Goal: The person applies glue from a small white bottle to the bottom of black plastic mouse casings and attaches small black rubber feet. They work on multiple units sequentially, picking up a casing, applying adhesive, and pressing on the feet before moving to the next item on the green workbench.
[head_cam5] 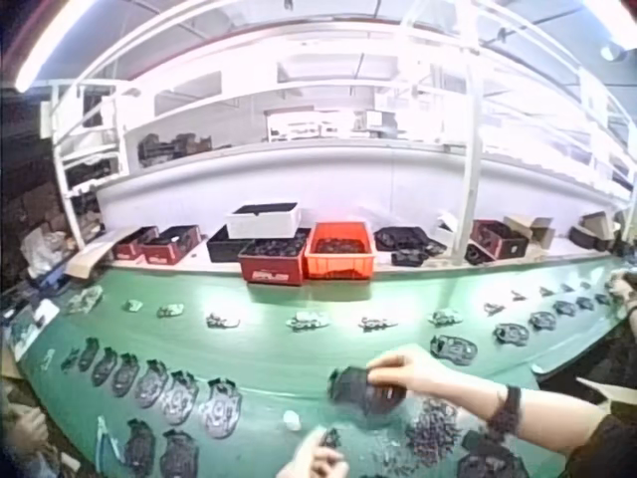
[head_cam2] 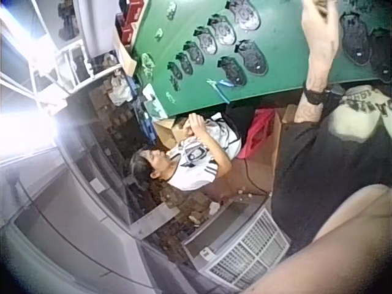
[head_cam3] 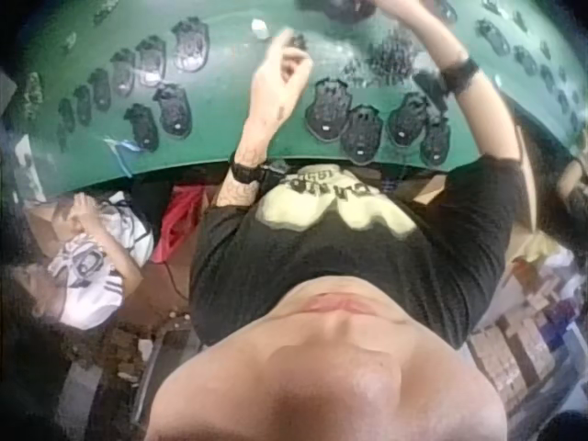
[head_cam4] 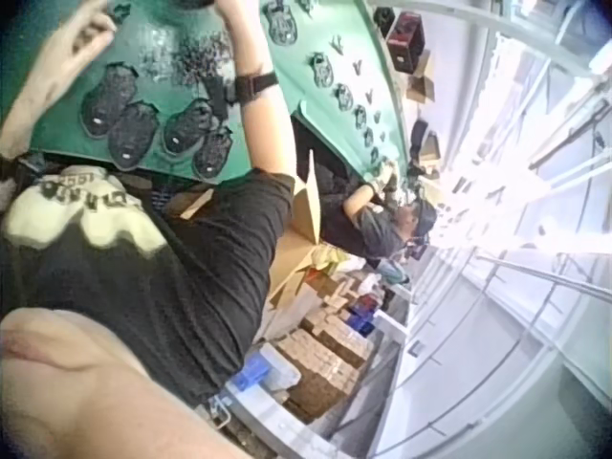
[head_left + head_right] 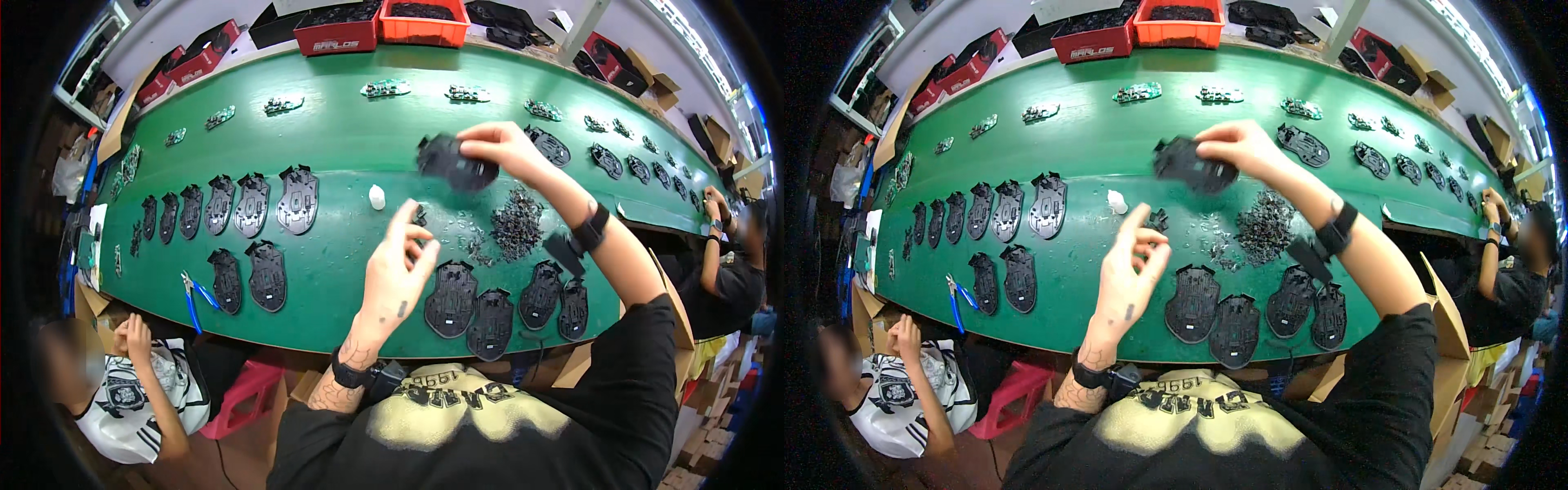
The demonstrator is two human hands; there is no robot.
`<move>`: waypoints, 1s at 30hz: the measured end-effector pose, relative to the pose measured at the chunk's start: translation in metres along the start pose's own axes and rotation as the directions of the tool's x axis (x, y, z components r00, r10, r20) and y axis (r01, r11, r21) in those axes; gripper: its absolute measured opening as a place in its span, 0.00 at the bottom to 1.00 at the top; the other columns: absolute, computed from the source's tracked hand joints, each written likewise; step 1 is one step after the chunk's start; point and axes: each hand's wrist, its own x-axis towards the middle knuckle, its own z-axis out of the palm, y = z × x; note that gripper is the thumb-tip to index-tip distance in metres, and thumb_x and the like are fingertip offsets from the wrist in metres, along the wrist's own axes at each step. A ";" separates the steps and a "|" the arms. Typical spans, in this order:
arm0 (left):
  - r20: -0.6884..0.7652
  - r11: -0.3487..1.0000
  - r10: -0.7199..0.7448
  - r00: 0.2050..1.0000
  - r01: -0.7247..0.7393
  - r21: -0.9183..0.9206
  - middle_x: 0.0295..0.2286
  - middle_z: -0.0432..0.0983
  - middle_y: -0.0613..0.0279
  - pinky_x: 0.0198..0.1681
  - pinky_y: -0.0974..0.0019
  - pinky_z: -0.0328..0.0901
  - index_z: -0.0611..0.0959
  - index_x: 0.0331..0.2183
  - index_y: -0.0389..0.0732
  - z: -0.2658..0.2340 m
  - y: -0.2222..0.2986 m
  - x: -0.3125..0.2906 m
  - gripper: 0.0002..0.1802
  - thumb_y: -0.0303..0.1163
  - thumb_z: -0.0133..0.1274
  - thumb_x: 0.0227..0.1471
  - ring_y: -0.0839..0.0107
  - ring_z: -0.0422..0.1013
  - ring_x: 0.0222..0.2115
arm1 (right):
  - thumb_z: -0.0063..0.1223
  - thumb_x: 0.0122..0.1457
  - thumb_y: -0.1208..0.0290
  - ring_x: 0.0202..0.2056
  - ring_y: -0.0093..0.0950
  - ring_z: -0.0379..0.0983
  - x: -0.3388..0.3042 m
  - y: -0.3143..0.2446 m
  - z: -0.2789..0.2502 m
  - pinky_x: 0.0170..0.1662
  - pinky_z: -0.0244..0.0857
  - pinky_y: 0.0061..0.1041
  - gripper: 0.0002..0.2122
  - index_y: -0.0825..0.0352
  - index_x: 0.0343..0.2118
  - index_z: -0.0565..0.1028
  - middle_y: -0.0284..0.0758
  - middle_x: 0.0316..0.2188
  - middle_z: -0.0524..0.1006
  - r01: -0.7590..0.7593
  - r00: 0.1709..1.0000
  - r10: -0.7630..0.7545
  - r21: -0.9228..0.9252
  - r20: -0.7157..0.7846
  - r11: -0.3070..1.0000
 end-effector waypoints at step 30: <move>-0.137 0.919 -0.212 0.968 0.150 -0.365 0.39 0.70 0.59 0.24 0.77 0.69 0.68 0.52 0.37 -0.063 -0.040 -0.058 0.25 0.22 0.53 0.53 0.78 0.71 0.33 | 0.60 0.47 0.74 0.32 0.34 0.75 0.005 -0.001 0.072 0.37 0.68 0.30 0.06 0.67 0.29 0.81 0.38 0.29 0.76 0.411 0.894 -0.218 -0.525 0.390 0.745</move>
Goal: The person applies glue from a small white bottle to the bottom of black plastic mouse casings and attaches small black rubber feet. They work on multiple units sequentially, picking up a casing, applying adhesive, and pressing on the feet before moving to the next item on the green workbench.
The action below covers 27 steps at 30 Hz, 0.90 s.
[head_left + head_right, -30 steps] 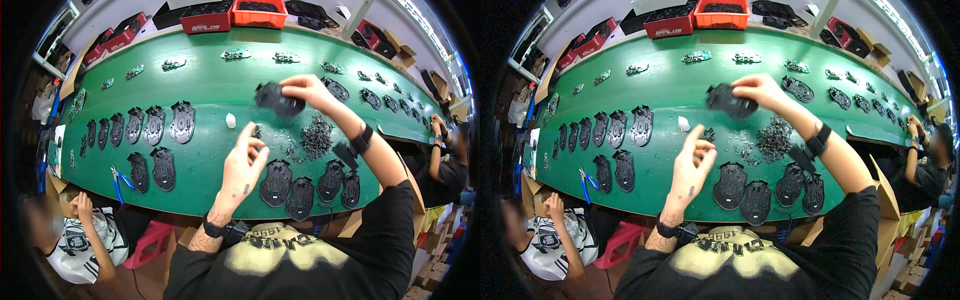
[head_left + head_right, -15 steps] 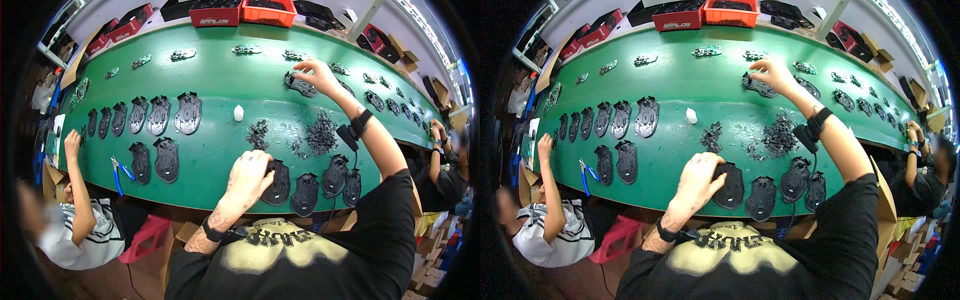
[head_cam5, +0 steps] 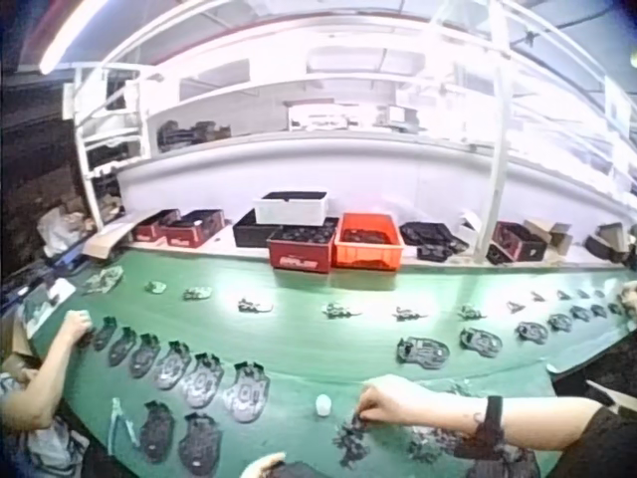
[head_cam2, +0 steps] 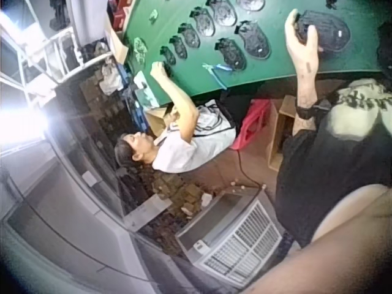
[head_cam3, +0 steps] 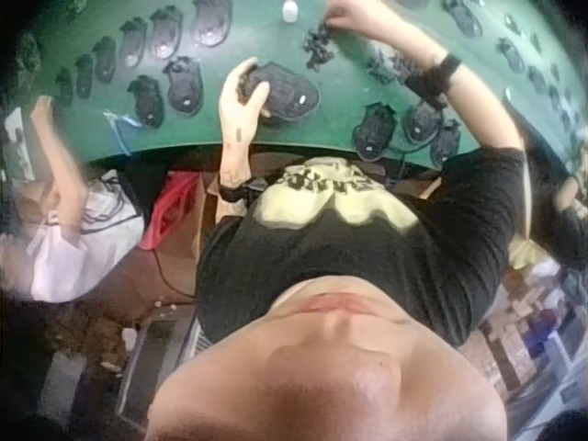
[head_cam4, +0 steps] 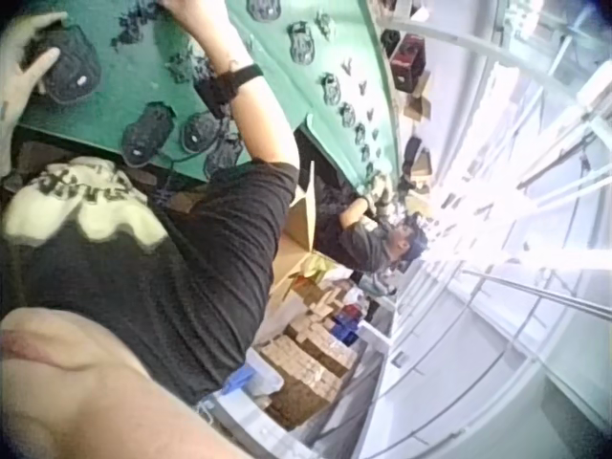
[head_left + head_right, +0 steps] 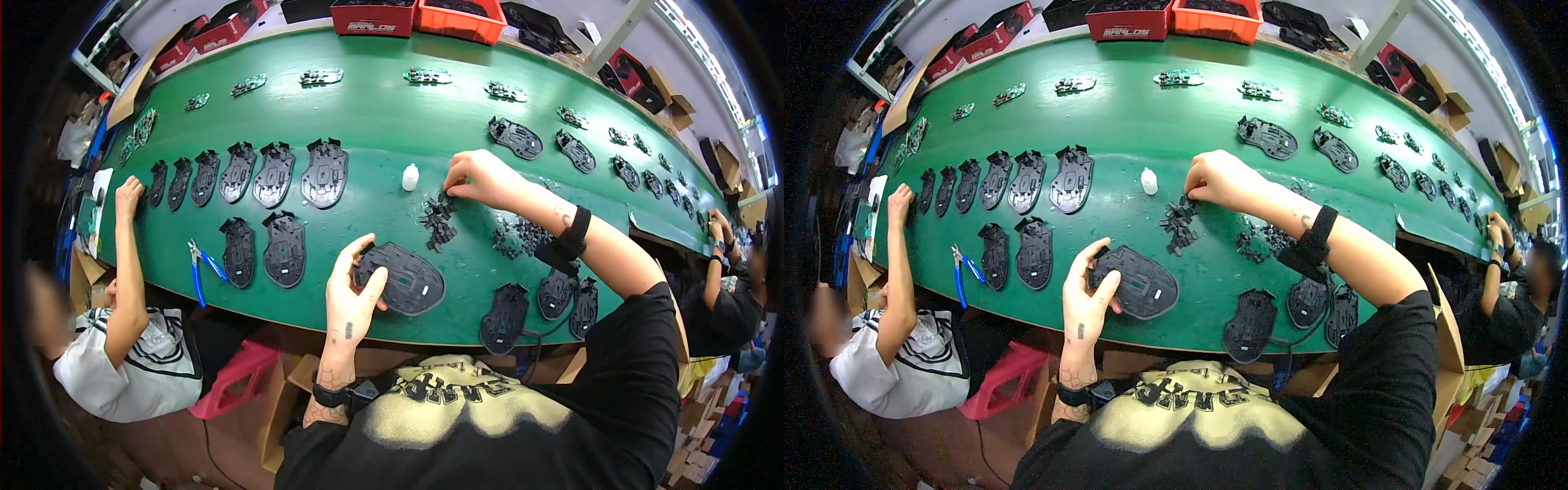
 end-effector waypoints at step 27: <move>0.051 0.910 0.392 0.918 -0.396 0.123 0.42 0.71 0.54 0.36 0.68 0.73 0.65 0.53 0.37 0.070 0.020 0.048 0.25 0.26 0.52 0.55 0.71 0.73 0.37 | 0.54 0.56 0.74 0.39 0.22 0.70 -0.044 -0.054 -0.026 0.46 0.66 0.25 0.14 0.68 0.46 0.71 0.34 0.35 0.75 -0.161 0.980 0.194 0.703 0.032 0.693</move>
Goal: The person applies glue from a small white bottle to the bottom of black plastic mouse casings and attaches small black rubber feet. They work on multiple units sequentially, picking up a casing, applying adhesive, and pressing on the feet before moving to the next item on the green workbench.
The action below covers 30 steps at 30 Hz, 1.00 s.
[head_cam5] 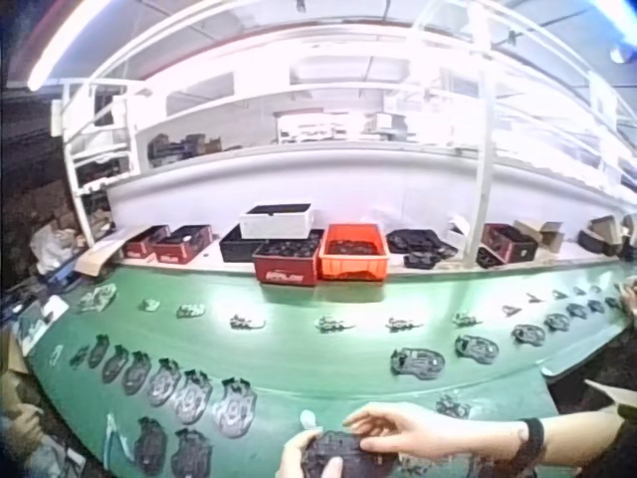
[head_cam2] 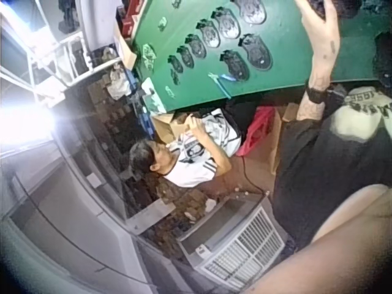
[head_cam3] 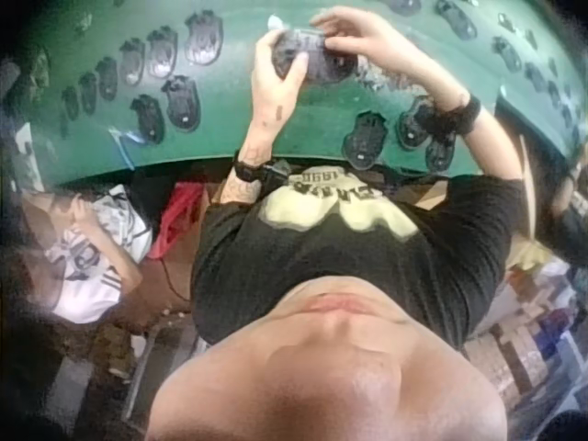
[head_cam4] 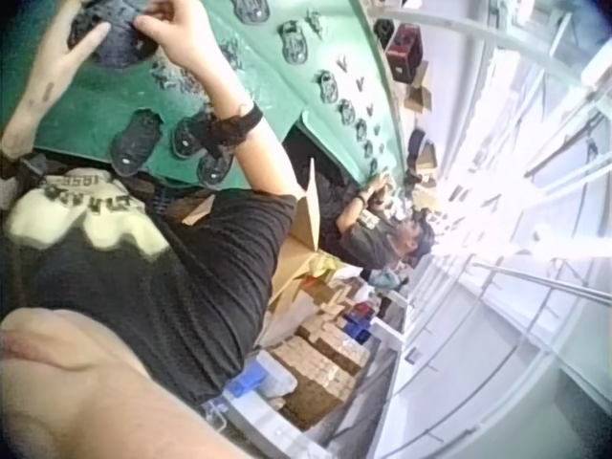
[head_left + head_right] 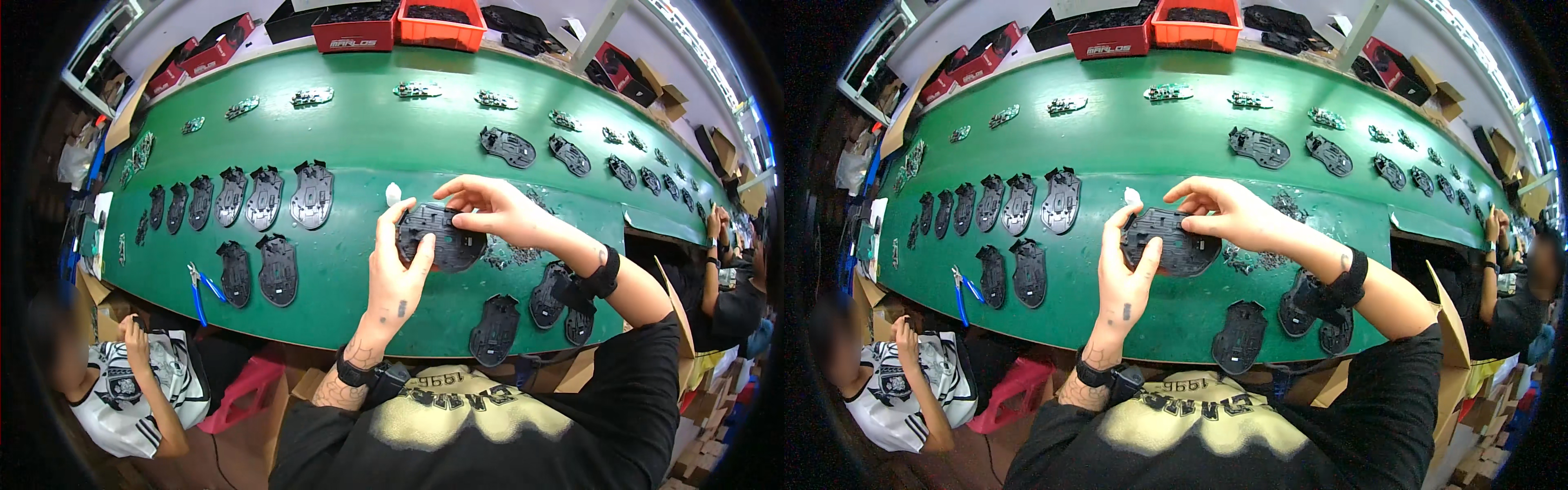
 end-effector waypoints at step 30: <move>0.567 0.735 0.098 0.818 -0.444 0.513 0.37 0.71 0.59 0.44 0.59 0.63 0.75 0.39 0.40 -0.010 -0.023 -0.048 0.20 0.34 0.61 0.42 0.60 0.67 0.41 | 0.58 0.51 0.68 0.44 0.38 0.70 0.122 0.064 -0.077 0.49 0.63 0.34 0.09 0.65 0.33 0.79 0.40 0.33 0.75 0.072 0.811 -0.503 -0.801 -0.300 0.594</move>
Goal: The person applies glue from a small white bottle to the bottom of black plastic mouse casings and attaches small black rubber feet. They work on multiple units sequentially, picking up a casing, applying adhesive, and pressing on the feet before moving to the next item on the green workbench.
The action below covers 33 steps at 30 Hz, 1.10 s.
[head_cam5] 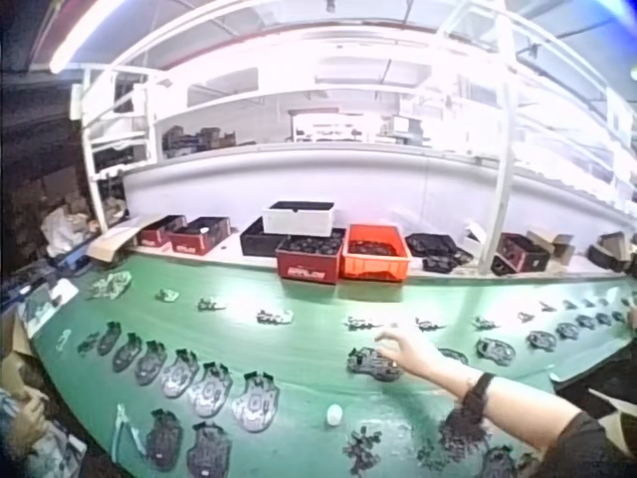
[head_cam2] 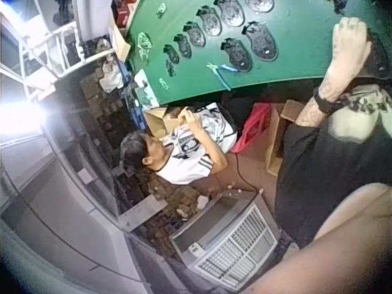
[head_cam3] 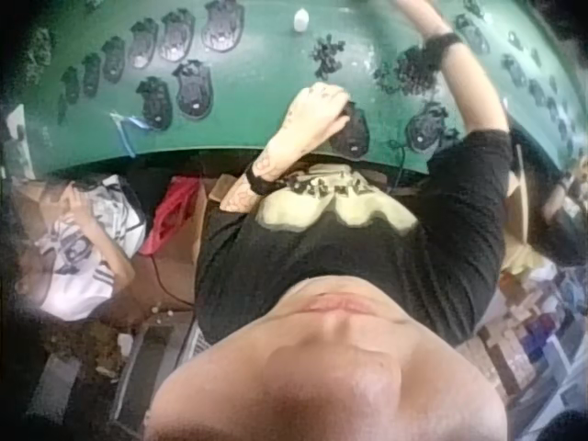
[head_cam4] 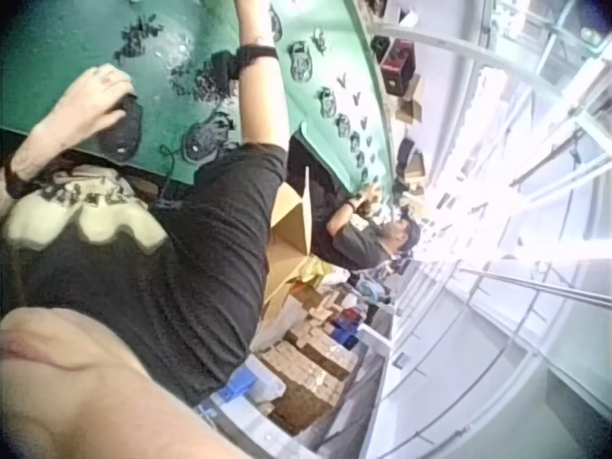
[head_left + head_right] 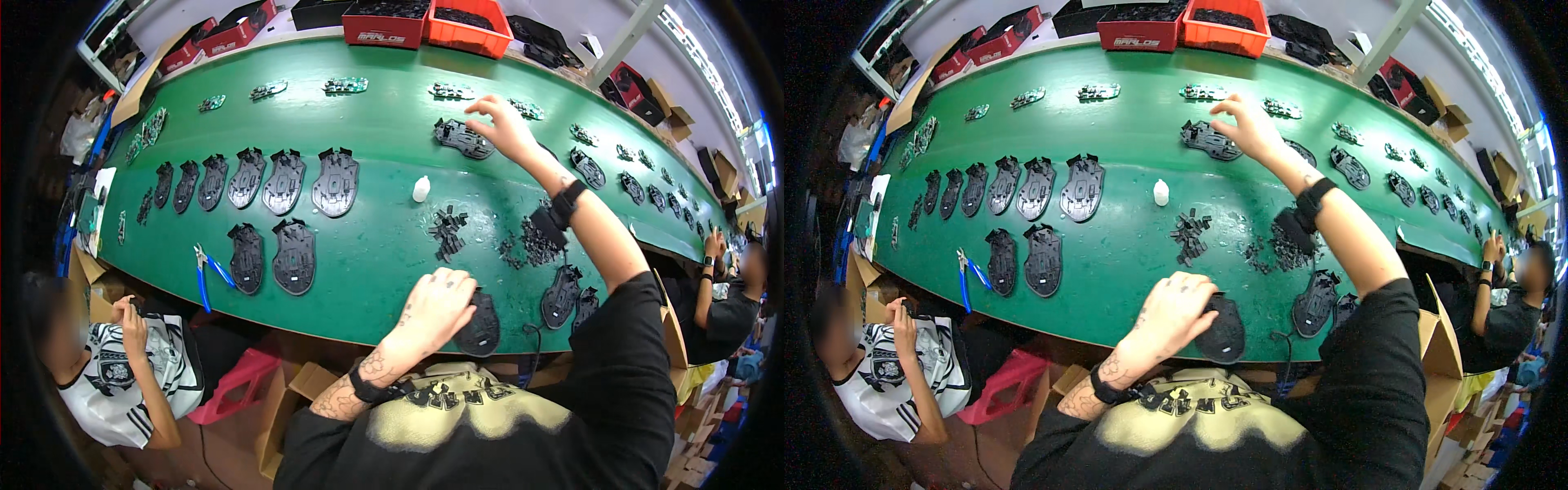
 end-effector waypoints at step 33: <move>-0.068 0.327 -0.658 0.750 0.203 -0.923 0.37 0.74 0.52 0.21 0.74 0.71 0.63 0.56 0.36 -0.033 -0.018 -0.020 0.30 0.19 0.48 0.50 0.70 0.75 0.21 | 0.52 0.58 0.70 0.35 0.23 0.70 -0.074 -0.103 -0.057 0.40 0.66 0.24 0.09 0.63 0.41 0.78 0.30 0.33 0.73 -0.363 0.837 0.005 0.550 0.547 0.752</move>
